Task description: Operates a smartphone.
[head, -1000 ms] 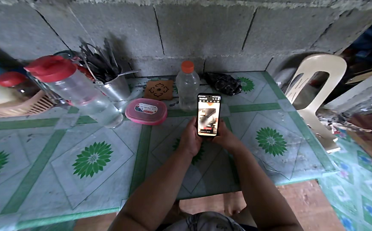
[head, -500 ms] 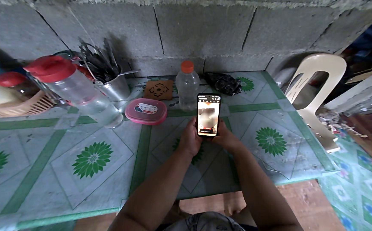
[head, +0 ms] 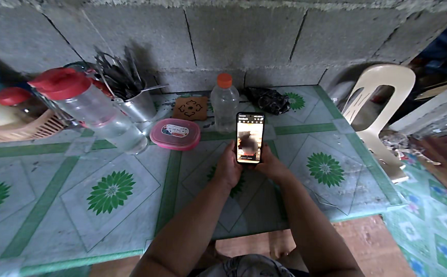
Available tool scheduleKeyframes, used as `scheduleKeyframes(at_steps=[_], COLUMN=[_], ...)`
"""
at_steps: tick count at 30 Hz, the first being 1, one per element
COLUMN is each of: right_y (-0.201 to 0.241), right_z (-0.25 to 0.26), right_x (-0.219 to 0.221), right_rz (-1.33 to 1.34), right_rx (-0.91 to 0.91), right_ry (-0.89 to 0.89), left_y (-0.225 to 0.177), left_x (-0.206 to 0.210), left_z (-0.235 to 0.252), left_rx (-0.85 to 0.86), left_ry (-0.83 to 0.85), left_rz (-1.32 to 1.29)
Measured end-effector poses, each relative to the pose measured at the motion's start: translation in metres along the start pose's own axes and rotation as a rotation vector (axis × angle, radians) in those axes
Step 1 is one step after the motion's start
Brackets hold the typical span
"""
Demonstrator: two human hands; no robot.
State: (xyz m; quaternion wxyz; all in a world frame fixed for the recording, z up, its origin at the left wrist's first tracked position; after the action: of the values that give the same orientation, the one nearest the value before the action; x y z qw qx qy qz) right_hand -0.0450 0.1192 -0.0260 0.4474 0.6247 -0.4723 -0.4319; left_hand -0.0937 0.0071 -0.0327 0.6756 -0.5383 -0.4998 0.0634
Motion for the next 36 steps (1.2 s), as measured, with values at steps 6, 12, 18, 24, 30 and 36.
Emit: scheduleKeyframes(at_steps=[6, 12, 18, 24, 30, 36], right_y=[0.0010, 0.0000, -0.0008, 0.0000, 0.0026, 0.0051], right_z=[-0.0009, 0.0011, 0.0007, 0.0006, -0.0008, -0.0019], right_x=[0.0006, -0.0003, 0.0001, -0.0004, 0.0007, -0.0010], right_rz=[-0.034, -0.062, -0.032, -0.047, -0.034, -0.078], right_rx=[0.015, 0.014, 0.014, 0.016, 0.000, 0.038], right_ry=[-0.004, -0.005, 0.001, -0.003, -0.002, -0.032], left_y=[0.0004, 0.0000, 0.0003, -0.0002, 0.0016, 0.0042], left_x=[-0.0005, -0.0004, -0.0009, -0.0002, -0.0028, -0.0043], left_z=[-0.0003, -0.0001, 0.0003, 0.0004, 0.0007, 0.0008], left_rx=[0.006, 0.008, 0.002, 0.003, -0.024, -0.041], left_ry=[0.008, 0.014, 0.005, 0.013, -0.025, -0.050], left_rz=[0.009, 0.029, 0.024, 0.024, 0.001, 0.006])
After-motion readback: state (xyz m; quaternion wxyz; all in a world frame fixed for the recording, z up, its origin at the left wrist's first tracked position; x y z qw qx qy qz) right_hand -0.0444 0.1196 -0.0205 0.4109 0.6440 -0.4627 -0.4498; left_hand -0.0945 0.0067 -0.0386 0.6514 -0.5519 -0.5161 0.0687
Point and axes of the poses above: each hand's wrist, its own z-axis towards the middle knuckle, its own x-axis out of the palm, y = z × x, the point moved 8 cm from there along z, towards the middle knuckle, and after that the axes turned 12 degrees about y, right-handed, at the moved point
